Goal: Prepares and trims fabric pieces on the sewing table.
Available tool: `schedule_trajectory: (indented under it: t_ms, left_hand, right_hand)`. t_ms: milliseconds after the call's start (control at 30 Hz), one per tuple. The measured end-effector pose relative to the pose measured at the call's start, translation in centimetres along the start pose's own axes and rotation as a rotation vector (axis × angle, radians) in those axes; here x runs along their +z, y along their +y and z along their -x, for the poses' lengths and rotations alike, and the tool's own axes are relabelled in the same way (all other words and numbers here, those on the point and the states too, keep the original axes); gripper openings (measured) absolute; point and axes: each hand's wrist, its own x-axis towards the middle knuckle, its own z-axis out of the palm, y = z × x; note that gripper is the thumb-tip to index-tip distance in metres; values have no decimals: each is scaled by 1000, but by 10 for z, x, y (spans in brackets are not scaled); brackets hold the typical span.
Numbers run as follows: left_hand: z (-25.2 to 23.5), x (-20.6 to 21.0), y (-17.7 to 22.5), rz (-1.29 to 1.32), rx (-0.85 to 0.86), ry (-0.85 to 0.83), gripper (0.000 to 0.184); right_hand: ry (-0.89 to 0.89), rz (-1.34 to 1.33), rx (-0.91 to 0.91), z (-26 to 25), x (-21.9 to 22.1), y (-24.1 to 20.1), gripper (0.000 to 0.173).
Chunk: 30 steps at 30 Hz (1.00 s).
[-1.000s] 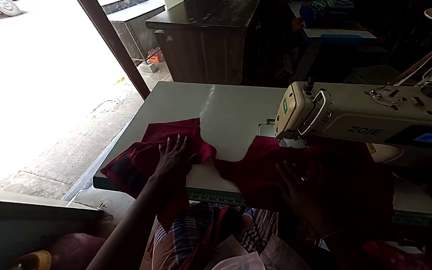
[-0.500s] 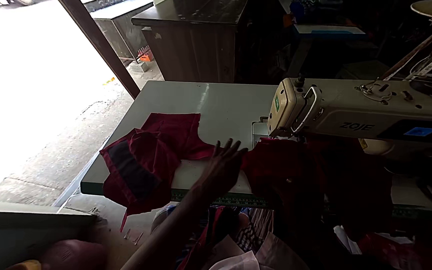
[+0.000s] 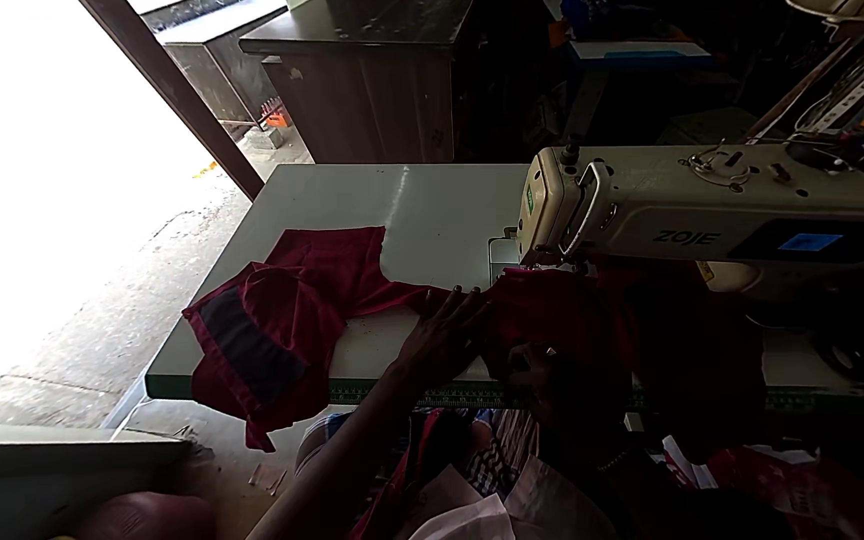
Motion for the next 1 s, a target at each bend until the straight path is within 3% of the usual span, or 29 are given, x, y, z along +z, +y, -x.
schedule_trajectory:
  t_ms: [67, 133, 267, 367, 433, 500, 633, 800, 1000]
  left_hand:
    - [-1, -1, 0, -3, -10, -20, 59]
    - [2, -3, -3, 80, -5, 70, 58]
    - [36, -5, -5, 337, -31, 630, 29]
    - [70, 2, 1, 317, -71, 707, 23]
    - [84, 10, 11, 288, -54, 665, 24]
    - [87, 18, 25, 263, -23, 592, 30]
    - [76, 31, 42, 188, 5, 509, 37]
    - [71, 36, 46, 239, -35, 523, 30]
    - [72, 43, 43, 288, -5, 609, 21]
  right_hand:
    - [-44, -89, -22, 3, -13, 1, 25]
    - [45, -179, -69, 10, -38, 2, 25]
    - [411, -225, 21, 51, -119, 16, 18]
    - [685, 39, 287, 105, -155, 62, 21]
    - [731, 181, 587, 137, -163, 93, 29]
    - [721, 229, 761, 160, -165, 128, 32]
    - [488, 378, 821, 184, -164, 173, 45]
    - [394, 544, 927, 161, -179, 162, 44]
    - [208, 569, 1097, 157, -212, 196, 42]
